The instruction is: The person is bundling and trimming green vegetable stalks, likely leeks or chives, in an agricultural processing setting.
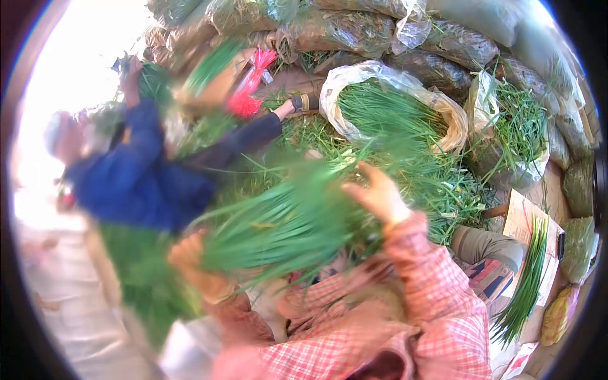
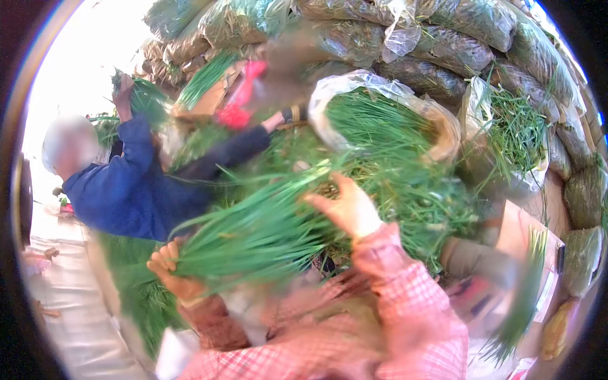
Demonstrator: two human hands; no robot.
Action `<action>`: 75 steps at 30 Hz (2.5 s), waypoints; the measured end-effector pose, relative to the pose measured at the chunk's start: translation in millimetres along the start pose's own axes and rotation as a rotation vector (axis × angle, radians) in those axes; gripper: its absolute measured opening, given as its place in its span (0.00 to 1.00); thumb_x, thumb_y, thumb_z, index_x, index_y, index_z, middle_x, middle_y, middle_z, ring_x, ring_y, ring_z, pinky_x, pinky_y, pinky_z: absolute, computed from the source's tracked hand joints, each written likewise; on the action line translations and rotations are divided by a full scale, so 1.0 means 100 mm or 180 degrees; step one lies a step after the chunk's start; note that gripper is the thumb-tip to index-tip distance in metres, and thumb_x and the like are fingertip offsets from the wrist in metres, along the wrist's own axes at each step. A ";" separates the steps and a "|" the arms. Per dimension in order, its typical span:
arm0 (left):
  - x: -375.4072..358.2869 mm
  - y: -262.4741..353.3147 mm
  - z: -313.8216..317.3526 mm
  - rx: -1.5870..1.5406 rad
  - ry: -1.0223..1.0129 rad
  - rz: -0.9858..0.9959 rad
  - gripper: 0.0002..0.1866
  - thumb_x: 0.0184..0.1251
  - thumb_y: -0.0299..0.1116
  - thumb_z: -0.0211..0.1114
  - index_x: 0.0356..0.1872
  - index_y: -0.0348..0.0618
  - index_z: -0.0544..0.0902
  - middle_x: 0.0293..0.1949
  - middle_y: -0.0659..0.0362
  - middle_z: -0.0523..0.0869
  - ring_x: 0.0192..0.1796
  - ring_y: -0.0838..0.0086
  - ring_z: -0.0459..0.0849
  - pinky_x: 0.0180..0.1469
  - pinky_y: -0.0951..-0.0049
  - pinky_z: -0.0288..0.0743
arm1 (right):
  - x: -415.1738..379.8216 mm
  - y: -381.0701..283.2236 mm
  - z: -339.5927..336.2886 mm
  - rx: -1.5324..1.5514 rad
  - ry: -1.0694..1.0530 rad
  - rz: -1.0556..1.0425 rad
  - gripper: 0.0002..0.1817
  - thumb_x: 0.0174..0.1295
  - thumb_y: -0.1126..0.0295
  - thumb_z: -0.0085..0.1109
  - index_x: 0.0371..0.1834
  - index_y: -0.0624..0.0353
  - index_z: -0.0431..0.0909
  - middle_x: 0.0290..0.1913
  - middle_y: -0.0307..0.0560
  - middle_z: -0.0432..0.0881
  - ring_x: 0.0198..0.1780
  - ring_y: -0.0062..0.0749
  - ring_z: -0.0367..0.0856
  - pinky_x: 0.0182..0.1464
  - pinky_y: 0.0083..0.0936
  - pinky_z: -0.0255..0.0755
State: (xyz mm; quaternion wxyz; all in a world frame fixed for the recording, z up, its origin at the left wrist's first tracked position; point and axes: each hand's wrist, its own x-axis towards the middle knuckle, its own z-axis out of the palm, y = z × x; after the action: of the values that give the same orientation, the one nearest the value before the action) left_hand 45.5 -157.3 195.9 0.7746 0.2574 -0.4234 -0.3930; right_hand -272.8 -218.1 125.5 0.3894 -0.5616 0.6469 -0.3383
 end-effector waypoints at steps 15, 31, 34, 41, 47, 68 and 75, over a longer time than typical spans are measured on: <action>0.03 0.06 0.21 0.0684 -0.0213 0.0007 0.18 0.69 0.44 0.50 0.20 0.56 0.57 0.20 0.70 0.56 0.27 0.81 0.59 0.54 0.68 0.61 | -0.12 0.23 0.31 0.0515 0.0059 0.0107 0.13 0.49 0.68 0.61 0.39 0.57 0.78 0.32 0.50 0.81 0.36 0.38 0.79 0.41 0.30 0.71; 0.08 -0.20 -0.35 -0.0591 -0.0347 -0.0312 0.18 0.72 0.39 0.44 0.20 0.54 0.53 0.19 0.70 0.52 0.25 0.80 0.54 0.45 0.76 0.61 | 0.02 2.06 -0.85 0.0010 0.1905 0.0995 0.13 0.60 0.62 0.52 0.36 0.62 0.78 0.31 0.53 0.80 0.33 0.44 0.78 0.37 0.35 0.71; 0.17 -0.30 -0.59 -0.0022 0.0536 -0.0464 0.19 0.72 0.40 0.45 0.20 0.54 0.53 0.19 0.69 0.52 0.24 0.79 0.54 0.42 0.76 0.60 | -0.05 2.01 -1.24 0.1031 0.1753 0.0330 0.12 0.62 0.69 0.51 0.48 0.59 0.74 0.43 0.38 0.80 0.34 0.19 0.72 0.37 0.17 0.68; 0.46 -0.65 -0.91 0.1370 0.0117 -0.0283 0.19 0.72 0.37 0.44 0.18 0.54 0.54 0.18 0.69 0.53 0.23 0.78 0.54 0.35 0.78 0.58 | 0.81 0.46 -0.64 0.1070 -0.0495 -0.0302 0.18 0.59 0.63 0.51 0.50 0.57 0.76 0.42 0.46 0.78 0.42 0.31 0.75 0.49 0.27 0.67; 0.47 -0.65 -0.76 0.0396 0.0777 -0.0588 0.20 0.70 0.35 0.47 0.16 0.54 0.54 0.16 0.69 0.53 0.21 0.81 0.54 0.33 0.80 0.56 | 0.28 0.58 -0.28 0.2227 -0.1513 0.0673 0.22 0.66 0.55 0.46 0.54 0.60 0.73 0.49 0.44 0.78 0.48 0.30 0.74 0.53 0.26 0.65; 0.18 -0.43 -0.74 0.0357 0.0544 -0.0349 0.21 0.72 0.41 0.46 0.16 0.54 0.54 0.15 0.69 0.53 0.21 0.79 0.55 0.43 0.75 0.64 | -0.37 0.16 -0.50 0.0713 0.0356 0.0085 0.22 0.53 0.52 0.61 0.41 0.61 0.79 0.34 0.51 0.81 0.38 0.33 0.79 0.43 0.27 0.70; 0.12 -0.22 -0.57 -0.1740 -0.0748 -0.0498 0.16 0.71 0.40 0.46 0.22 0.50 0.60 0.21 0.67 0.58 0.26 0.78 0.61 0.47 0.74 0.64 | -0.14 -0.02 0.14 -0.0044 -0.0705 0.0160 0.40 0.46 0.37 0.58 0.50 0.63 0.72 0.44 0.61 0.79 0.49 0.51 0.77 0.52 0.38 0.69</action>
State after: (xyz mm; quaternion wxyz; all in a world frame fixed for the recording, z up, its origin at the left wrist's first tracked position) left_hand 89.9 -175.9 156.7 0.7282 0.0242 -0.3676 -0.5779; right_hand -258.9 -204.7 122.3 0.4630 -0.5818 0.6162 -0.2598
